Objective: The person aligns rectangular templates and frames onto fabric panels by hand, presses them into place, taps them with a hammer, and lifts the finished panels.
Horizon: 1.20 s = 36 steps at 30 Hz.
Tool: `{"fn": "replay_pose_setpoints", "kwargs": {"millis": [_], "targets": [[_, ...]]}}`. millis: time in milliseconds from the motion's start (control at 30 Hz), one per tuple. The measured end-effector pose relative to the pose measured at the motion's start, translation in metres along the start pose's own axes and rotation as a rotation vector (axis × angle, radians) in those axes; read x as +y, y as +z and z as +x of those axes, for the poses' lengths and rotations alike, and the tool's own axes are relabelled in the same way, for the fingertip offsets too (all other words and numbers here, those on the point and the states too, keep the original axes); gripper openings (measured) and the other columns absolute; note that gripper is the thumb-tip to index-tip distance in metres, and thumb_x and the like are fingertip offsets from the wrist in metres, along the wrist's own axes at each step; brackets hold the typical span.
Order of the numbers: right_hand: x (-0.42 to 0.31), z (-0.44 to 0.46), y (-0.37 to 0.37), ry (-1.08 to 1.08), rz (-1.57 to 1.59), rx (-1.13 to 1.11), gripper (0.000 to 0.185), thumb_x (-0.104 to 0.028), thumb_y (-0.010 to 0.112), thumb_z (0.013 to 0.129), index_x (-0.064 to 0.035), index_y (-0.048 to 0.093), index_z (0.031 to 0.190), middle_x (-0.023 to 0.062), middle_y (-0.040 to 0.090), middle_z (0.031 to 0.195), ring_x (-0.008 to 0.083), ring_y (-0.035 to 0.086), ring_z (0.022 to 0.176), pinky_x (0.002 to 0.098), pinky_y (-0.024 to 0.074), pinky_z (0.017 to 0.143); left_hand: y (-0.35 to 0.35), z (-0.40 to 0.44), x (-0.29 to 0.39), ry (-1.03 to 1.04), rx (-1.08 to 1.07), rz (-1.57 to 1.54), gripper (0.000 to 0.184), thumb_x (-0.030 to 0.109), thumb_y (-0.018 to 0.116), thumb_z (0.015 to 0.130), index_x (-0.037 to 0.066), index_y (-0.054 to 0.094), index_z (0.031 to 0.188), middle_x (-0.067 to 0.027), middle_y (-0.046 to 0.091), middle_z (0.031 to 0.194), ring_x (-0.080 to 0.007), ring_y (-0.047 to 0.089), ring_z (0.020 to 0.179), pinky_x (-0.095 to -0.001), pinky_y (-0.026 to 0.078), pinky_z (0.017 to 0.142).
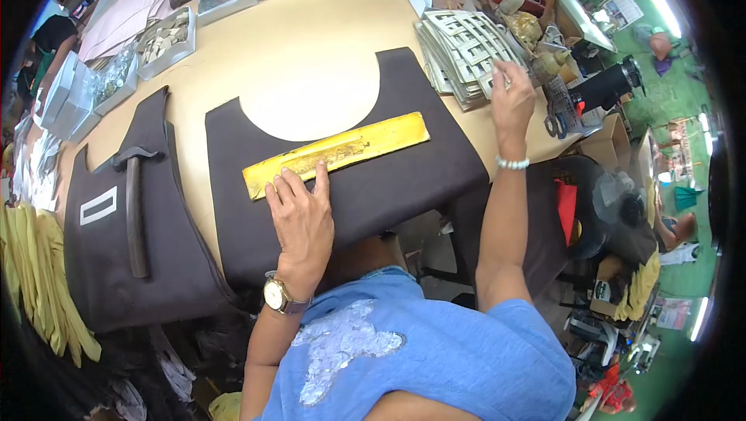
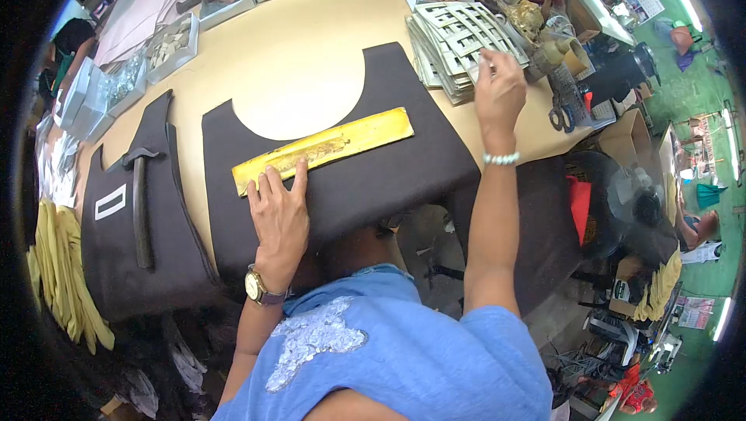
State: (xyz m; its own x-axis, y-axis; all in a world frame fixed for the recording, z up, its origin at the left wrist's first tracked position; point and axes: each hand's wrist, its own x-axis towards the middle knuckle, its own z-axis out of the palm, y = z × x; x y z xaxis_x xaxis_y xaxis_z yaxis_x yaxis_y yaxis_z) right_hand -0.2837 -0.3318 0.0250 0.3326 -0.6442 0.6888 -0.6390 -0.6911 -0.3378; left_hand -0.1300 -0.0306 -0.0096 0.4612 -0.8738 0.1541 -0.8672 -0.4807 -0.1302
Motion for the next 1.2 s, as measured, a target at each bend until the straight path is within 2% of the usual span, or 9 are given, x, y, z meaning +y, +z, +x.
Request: {"fn": "replay_pose_setpoints", "kwargs": {"millis": [200,233,433,533,633,833,933,1133,1200], "targets": [[0.049,0.041,-0.007,0.262,-0.192,-0.148,0.022,-0.019,0.062,0.080,-0.0065,0.069,0.098,0.0143,0.065,0.102,0.0322,0.061,0.095,0.0394,0.0463,0.085,0.004,-0.002,-0.001,0.004,0.059,-0.017,0.048,0.007,0.053,0.080,0.013,0.054,0.127,-0.0259,0.055,0.105,-0.0349,0.053,0.098,-0.0443,0.038,0.090],[0.061,0.044,-0.007,0.277,-0.219,-0.183,0.030,-0.024,0.065,0.078,-0.0083,0.068,0.102,0.0154,0.066,0.102,0.0329,0.062,0.094,0.0393,0.0472,0.084,0.005,-0.001,-0.001,0.002,0.066,-0.026,0.050,0.005,0.054,0.079,0.013,0.053,0.128,-0.0246,0.055,0.104,-0.0345,0.053,0.098,-0.0443,0.039,0.089],[0.088,0.029,-0.009,0.339,-0.154,-0.356,0.038,-0.032,0.068,0.076,-0.0103,0.067,0.108,0.0150,0.067,0.098,0.0317,0.065,0.090,0.0387,0.0493,0.079,0.001,0.000,-0.001,-0.011,0.049,-0.045,0.047,0.005,0.053,0.079,0.012,0.054,0.126,-0.0235,0.055,0.101,-0.0342,0.054,0.097,-0.0426,0.041,0.085],[0.088,0.025,-0.006,0.299,-0.105,-0.339,0.040,-0.034,0.068,0.076,-0.0097,0.067,0.108,0.0145,0.068,0.095,0.0308,0.065,0.089,0.0383,0.0496,0.078,0.001,-0.001,-0.001,0.002,0.079,-0.031,0.046,0.005,0.052,0.079,0.011,0.055,0.125,-0.0227,0.055,0.100,-0.0337,0.054,0.095,-0.0421,0.041,0.082],[0.067,0.028,-0.012,0.256,-0.230,-0.329,0.040,-0.036,0.067,0.076,-0.0085,0.067,0.105,0.0152,0.068,0.094,0.0307,0.065,0.087,0.0386,0.0493,0.077,0.002,-0.001,-0.001,0.001,0.071,-0.032,0.046,0.005,0.052,0.079,0.011,0.055,0.125,-0.0227,0.055,0.100,-0.0339,0.054,0.095,-0.0415,0.042,0.081],[0.056,0.050,-0.001,-0.106,-0.425,-0.180,0.036,-0.038,0.062,0.079,-0.0065,0.070,0.095,0.0151,0.066,0.096,0.0325,0.063,0.090,0.0427,0.0475,0.081,0.003,0.000,-0.001,0.010,0.062,-0.009,0.044,0.010,0.053,0.080,0.013,0.057,0.124,-0.0258,0.055,0.102,-0.0331,0.052,0.092,-0.0397,0.040,0.083],[0.054,0.083,0.036,-0.072,-0.298,-0.272,0.036,-0.036,0.059,0.081,-0.0049,0.069,0.095,0.0157,0.064,0.103,0.0320,0.061,0.096,0.0439,0.0467,0.084,0.004,-0.001,-0.001,0.015,0.077,-0.002,0.044,0.010,0.053,0.079,0.013,0.057,0.123,-0.0265,0.055,0.102,-0.0329,0.052,0.091,-0.0391,0.040,0.082],[0.029,0.128,0.103,0.019,-0.438,-0.432,0.040,-0.038,0.057,0.083,-0.0035,0.068,0.100,0.0205,0.063,0.104,0.0377,0.059,0.101,0.0466,0.0459,0.086,0.003,-0.001,-0.001,-0.007,0.016,-0.034,0.045,0.011,0.052,0.080,0.014,0.057,0.125,-0.0271,0.055,0.105,-0.0321,0.052,0.090,-0.0374,0.040,0.080],[0.033,0.135,0.117,0.054,-0.453,-0.470,0.044,-0.041,0.061,0.080,-0.0034,0.068,0.102,0.0237,0.062,0.106,0.0398,0.058,0.104,0.0482,0.0454,0.088,0.001,0.000,-0.002,0.001,0.015,-0.012,0.046,0.012,0.052,0.080,0.015,0.056,0.126,-0.0266,0.055,0.105,-0.0312,0.052,0.090,-0.0367,0.040,0.079]]}}
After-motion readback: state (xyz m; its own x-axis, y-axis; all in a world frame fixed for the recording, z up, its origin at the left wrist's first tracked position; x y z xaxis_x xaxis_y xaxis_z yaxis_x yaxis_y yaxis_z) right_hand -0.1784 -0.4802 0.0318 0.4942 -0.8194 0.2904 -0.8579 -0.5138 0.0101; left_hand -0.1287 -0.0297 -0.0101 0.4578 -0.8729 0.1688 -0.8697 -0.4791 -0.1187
